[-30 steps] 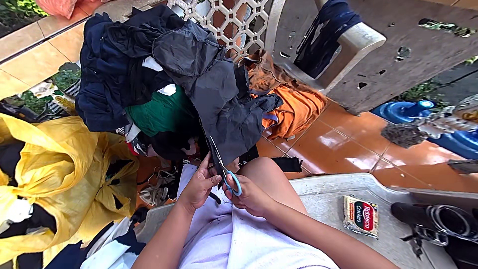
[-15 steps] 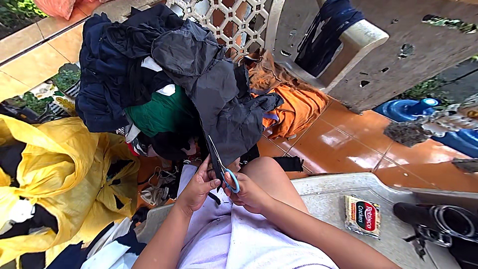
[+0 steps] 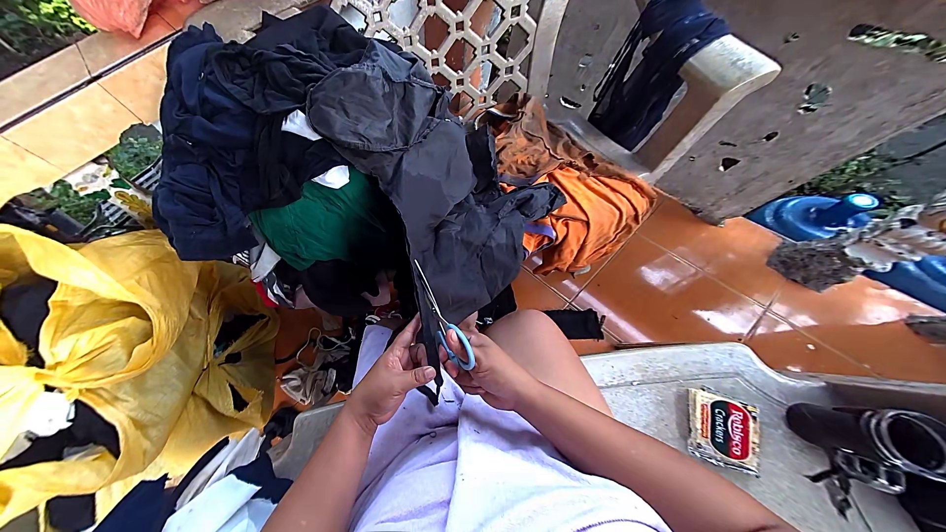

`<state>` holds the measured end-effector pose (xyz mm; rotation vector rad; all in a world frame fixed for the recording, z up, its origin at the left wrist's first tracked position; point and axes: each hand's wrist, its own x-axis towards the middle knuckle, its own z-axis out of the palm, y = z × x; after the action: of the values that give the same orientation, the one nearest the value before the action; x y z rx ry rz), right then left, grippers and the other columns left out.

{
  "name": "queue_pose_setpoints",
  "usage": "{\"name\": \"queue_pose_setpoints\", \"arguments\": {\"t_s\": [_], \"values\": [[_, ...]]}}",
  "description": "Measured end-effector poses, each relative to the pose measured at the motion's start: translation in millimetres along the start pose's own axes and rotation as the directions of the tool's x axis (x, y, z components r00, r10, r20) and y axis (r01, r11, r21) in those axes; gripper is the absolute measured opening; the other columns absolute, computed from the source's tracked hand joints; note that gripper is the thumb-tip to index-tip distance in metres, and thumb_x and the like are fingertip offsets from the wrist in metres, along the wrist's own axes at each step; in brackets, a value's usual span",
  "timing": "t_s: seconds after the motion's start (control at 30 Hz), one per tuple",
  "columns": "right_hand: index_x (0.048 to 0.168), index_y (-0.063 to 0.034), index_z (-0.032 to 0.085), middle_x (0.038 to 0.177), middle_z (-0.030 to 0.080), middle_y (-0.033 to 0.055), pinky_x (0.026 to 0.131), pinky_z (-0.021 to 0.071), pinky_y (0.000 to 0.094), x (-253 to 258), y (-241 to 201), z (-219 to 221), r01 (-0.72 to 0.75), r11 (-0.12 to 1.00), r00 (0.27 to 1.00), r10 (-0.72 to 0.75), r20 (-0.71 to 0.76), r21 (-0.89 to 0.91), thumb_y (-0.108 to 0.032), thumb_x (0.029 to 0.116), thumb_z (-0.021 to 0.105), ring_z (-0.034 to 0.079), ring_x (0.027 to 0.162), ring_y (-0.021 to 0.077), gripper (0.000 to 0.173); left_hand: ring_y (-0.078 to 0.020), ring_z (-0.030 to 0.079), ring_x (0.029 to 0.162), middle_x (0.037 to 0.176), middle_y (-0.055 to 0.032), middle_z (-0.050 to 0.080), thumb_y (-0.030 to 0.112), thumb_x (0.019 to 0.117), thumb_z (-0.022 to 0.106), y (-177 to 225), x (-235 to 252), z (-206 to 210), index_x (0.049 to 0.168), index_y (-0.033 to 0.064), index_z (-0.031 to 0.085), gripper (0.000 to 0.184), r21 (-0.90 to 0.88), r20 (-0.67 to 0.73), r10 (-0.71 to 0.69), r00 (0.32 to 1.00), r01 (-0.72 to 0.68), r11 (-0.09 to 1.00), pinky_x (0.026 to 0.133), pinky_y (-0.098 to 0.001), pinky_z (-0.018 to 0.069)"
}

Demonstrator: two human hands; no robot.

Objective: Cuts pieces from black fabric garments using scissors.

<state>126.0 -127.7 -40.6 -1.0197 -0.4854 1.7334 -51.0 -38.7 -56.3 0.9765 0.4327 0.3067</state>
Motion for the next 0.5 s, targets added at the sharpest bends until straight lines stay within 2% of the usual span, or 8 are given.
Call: {"name": "queue_pose_setpoints", "arguments": {"t_s": [0.1, 0.13, 0.17, 0.3, 0.37, 0.43, 0.5], "values": [[0.090, -0.0109, 0.056, 0.060, 0.052, -0.0069, 0.039, 0.0282, 0.0115, 3.1, -2.7, -2.5, -0.003, 1.000, 1.000, 0.003, 0.011, 0.012, -0.030, 0.1110, 0.034, 0.034, 0.040, -0.0035, 0.037, -0.0080, 0.067, 0.098, 0.113, 0.0018, 0.067, 0.004, 0.0877, 0.067, -2.7, -1.6, -0.9, 0.160, 0.0033, -0.002, 0.100, 0.023, 0.020, -0.033, 0.999, 0.033, 0.999, 0.096, -0.0297, 0.0537], [0.090, -0.0109, 0.056, 0.060, 0.052, -0.0070, 0.039, 0.0283, 0.0113, 4.2, -3.7, -3.5, 0.002, 1.000, 1.000, -0.002, 0.015, 0.010, -0.031, 0.1112, 0.034, 0.034, 0.040, -0.0036, 0.037, -0.0077, 0.067, 0.100, 0.117, 0.0018, 0.066, 0.004, 0.0882, 0.067, -3.5, -2.3, -0.9, 0.160, 0.0037, -0.001, 0.099, 0.026, 0.031, -0.040, 0.999, 0.040, 0.999, 0.096, -0.0293, 0.0535], [0.090, -0.0112, 0.057, 0.061, 0.052, -0.0073, 0.039, 0.0285, 0.0113, 4.9, -4.3, -4.1, 0.010, 1.000, 1.000, -0.010, 0.019, 0.000, -0.031, 0.1109, 0.034, 0.034, 0.041, -0.0038, 0.036, -0.0076, 0.067, 0.101, 0.119, 0.0019, 0.066, 0.003, 0.0885, 0.066, -4.3, -2.7, -1.2, 0.159, 0.0040, 0.000, 0.097, 0.022, 0.036, -0.044, 0.998, 0.043, 0.999, 0.097, -0.0292, 0.0535], [0.087, -0.0110, 0.059, 0.060, 0.054, -0.0068, 0.039, 0.0296, 0.0119, 5.6, -4.8, -3.6, 0.028, 0.999, 1.000, -0.029, -0.006, -0.028, -0.025, 0.1085, 0.042, 0.037, 0.041, -0.0031, 0.030, -0.0059, 0.067, 0.097, 0.112, 0.0045, 0.067, -0.001, 0.0881, 0.065, -1.8, -5.2, -6.6, 0.159, 0.0050, 0.006, 0.093, 0.040, 0.044, -0.080, 0.996, 0.078, 0.996, 0.096, -0.0291, 0.0538], [0.089, -0.0107, 0.058, 0.062, 0.055, -0.0065, 0.039, 0.0295, 0.0118, 5.7, -4.3, -5.3, 0.029, 0.999, 1.000, -0.029, -0.005, -0.036, -0.023, 0.1085, 0.042, 0.037, 0.041, -0.0031, 0.029, -0.0035, 0.065, 0.089, 0.102, 0.0061, 0.065, -0.002, 0.0870, 0.064, 7.2, -4.8, -10.4, 0.158, 0.0028, 0.012, 0.088, 0.145, 0.019, -0.137, 0.990, 0.133, 0.980, 0.090, -0.0254, 0.0545], [0.091, -0.0104, 0.058, 0.064, 0.055, -0.0063, 0.039, 0.0298, 0.0117, 5.8, -4.7, -8.1, 0.028, 0.998, 1.000, -0.029, -0.003, -0.053, -0.023, 0.1086, 0.042, 0.037, 0.041, -0.0032, 0.027, -0.0040, 0.063, 0.087, 0.101, 0.0030, 0.063, 0.000, 0.0866, 0.066, 22.3, 0.1, -12.8, 0.156, -0.0005, 0.022, 0.082, 0.319, -0.037, -0.166, 0.985, 0.169, 0.933, 0.086, -0.0239, 0.0543], [0.090, -0.0108, 0.057, 0.064, 0.055, -0.0068, 0.040, 0.0297, 0.0117, 5.8, -6.3, -9.3, 0.033, 0.997, 0.999, -0.033, -0.004, -0.067, -0.022, 0.1077, 0.044, 0.036, 0.042, -0.0035, 0.025, -0.0089, 0.061, 0.099, 0.116, -0.0064, 0.060, 0.010, 0.0890, 0.068, 40.2, 10.4, -7.6, 0.153, -0.0028, 0.033, 0.075, 0.467, -0.170, -0.087, 0.982, 0.158, 0.870, 0.089, -0.0266, 0.0518]]}}
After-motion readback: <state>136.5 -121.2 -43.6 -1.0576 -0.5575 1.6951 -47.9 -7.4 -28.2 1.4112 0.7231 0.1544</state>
